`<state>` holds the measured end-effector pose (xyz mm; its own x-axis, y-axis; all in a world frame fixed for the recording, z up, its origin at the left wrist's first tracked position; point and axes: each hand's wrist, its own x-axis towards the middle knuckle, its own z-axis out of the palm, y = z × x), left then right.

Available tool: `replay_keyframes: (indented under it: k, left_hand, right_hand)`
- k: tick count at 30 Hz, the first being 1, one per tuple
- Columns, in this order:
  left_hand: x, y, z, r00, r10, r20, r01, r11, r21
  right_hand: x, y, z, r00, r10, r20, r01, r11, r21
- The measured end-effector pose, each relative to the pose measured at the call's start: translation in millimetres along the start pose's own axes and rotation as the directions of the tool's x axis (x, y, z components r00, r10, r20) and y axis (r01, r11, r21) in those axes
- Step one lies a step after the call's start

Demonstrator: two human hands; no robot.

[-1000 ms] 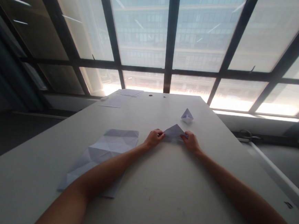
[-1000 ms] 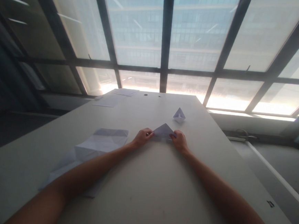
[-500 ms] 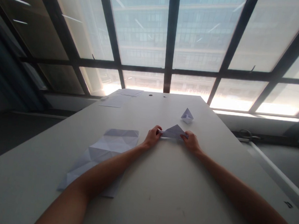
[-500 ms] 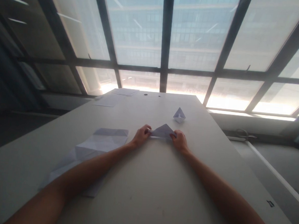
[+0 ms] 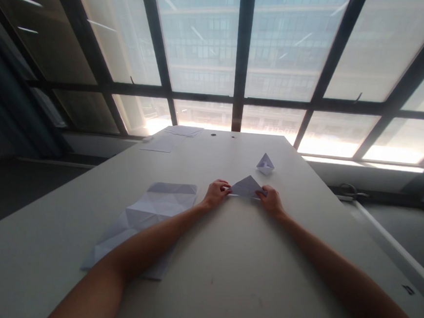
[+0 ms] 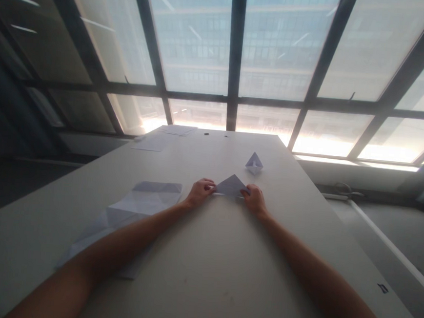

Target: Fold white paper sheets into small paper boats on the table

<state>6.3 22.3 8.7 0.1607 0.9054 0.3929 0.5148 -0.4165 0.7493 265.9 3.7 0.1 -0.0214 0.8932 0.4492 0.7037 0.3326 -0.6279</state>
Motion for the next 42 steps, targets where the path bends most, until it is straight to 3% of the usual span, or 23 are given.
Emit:
replay_keyframes:
  k: [6, 10, 15, 17, 20, 23, 28, 32, 42]
  left_hand:
    - [-1, 4, 0.2, 0.999, -0.029, 0.044, 0.028, 0.999, 0.027]
    - [-3, 8, -1.4, 0.993, 0.017, 0.114, -0.017, 1.000, -0.006]
    - [-5, 12, -2.9, 0.993, 0.027, 0.113, -0.026, 1.000, -0.013]
    - [-4, 12, -3.5, 0.995, 0.006, 0.097, -0.005, 1.000, -0.014]
    - [-3, 12, -4.4, 0.998, -0.025, 0.066, 0.025, 1.000, 0.002]
    - [-2, 10, -4.7, 0.998, -0.039, 0.044, 0.038, 0.999, 0.031]
    - [-2, 8, -4.0, 0.997, -0.051, 0.052, 0.049, 0.998, 0.038]
    - [-1, 8, -4.2, 0.996, -0.065, 0.055, 0.062, 0.996, 0.057]
    - [-1, 6, -3.8, 0.996, -0.066, 0.052, 0.063, 0.996, 0.057]
  right_hand:
    - [0, 0, -1, 0.999, -0.036, -0.014, 0.037, 0.999, 0.037]
    - [-1, -1, -2, 0.998, -0.065, 0.019, 0.064, 0.996, 0.061]
    - [-1, -3, 0, 0.993, -0.099, 0.062, 0.087, 0.981, 0.171]
    - [1, -3, 2, 0.998, -0.055, 0.019, 0.047, 0.959, 0.279]
    - [7, 3, 1, 0.990, 0.134, -0.049, -0.098, 0.888, 0.450]
    - [14, 13, -8, 0.959, 0.281, 0.044, -0.260, 0.804, 0.535]
    - [19, 26, -30, 0.941, 0.111, 0.319, -0.263, 0.834, 0.485]
    - [19, 27, -37, 0.913, 0.010, 0.408, -0.204, 0.877, 0.435]
    - [18, 30, -17, 0.985, -0.048, 0.167, -0.013, 0.938, 0.346]
